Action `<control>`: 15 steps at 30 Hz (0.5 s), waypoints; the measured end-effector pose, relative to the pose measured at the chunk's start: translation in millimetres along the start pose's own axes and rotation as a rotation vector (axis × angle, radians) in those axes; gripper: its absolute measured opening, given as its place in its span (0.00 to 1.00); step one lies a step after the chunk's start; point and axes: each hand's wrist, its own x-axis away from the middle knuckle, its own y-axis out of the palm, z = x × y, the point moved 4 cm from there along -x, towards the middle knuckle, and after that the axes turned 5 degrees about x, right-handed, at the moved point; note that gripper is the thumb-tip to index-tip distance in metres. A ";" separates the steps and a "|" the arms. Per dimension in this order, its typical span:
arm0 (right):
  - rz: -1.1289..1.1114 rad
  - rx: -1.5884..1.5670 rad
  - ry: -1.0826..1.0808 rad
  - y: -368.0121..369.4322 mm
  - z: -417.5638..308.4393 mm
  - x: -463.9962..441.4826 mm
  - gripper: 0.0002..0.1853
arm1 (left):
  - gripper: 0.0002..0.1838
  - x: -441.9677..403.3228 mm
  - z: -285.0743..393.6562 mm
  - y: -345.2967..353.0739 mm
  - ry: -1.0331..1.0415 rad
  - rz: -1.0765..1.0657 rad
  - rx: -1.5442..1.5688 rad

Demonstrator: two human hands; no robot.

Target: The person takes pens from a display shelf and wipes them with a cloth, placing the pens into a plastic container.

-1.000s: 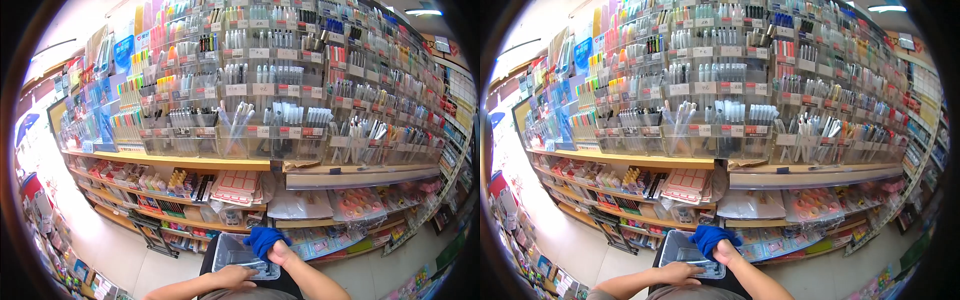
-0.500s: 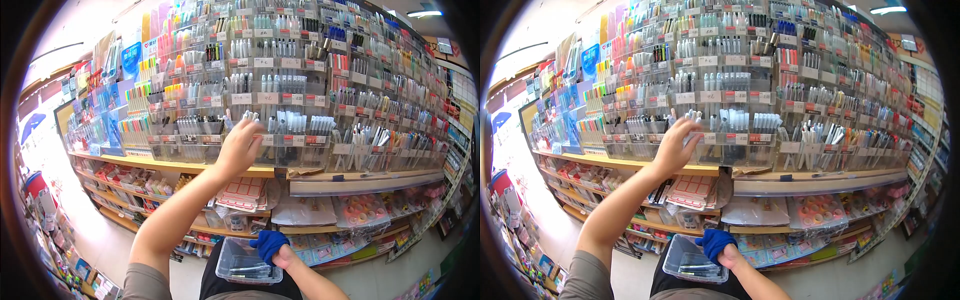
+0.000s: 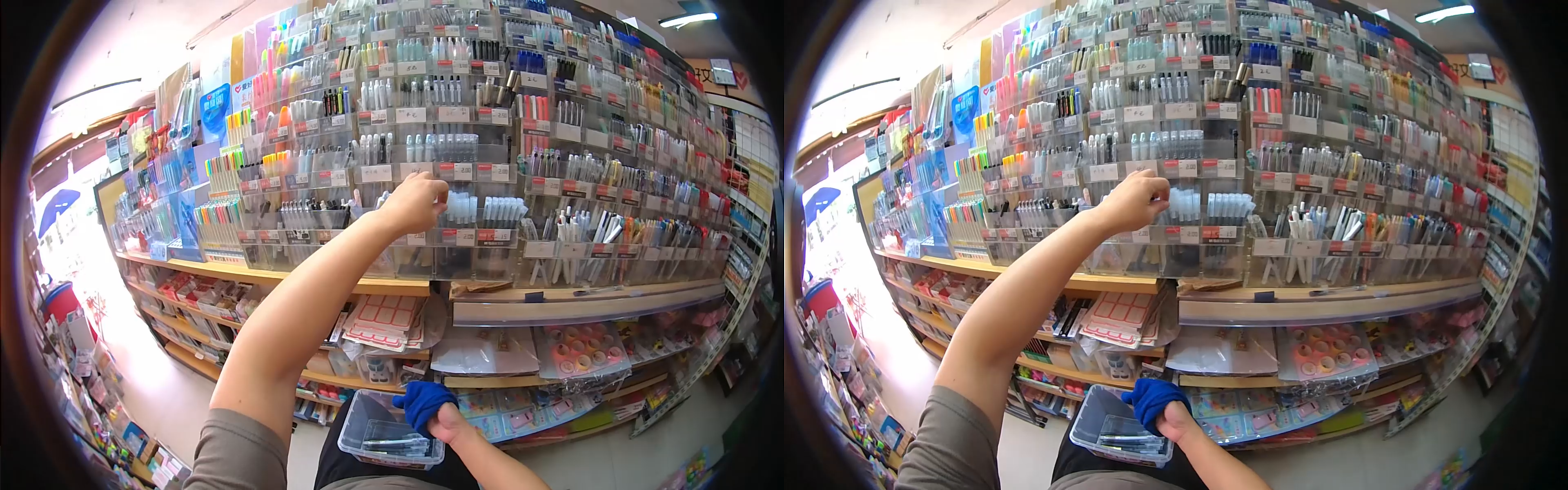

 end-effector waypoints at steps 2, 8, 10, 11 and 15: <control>-0.055 -0.012 -0.020 -8.6 3.0 -3.1 0.08 | 0.05 -3.1 -8.6 3.3 0.027 0.014 0.070; -0.032 -0.034 -0.019 -12.5 2.5 0.5 0.09 | 0.07 -4.2 -12.3 -4.8 0.109 -0.044 0.104; -0.050 -0.012 -0.030 -17.1 3.7 -0.8 0.09 | 0.07 -1.0 -17.2 -6.8 0.014 -0.116 0.080; -0.075 -0.008 -0.046 -18.2 4.1 -1.3 0.09 | 0.07 0.9 -19.9 -8.1 0.005 -0.135 0.083; -0.092 -0.037 -0.042 -19.2 1.9 -0.4 0.09 | 0.08 3.6 -28.5 -12.5 -0.047 -0.191 0.027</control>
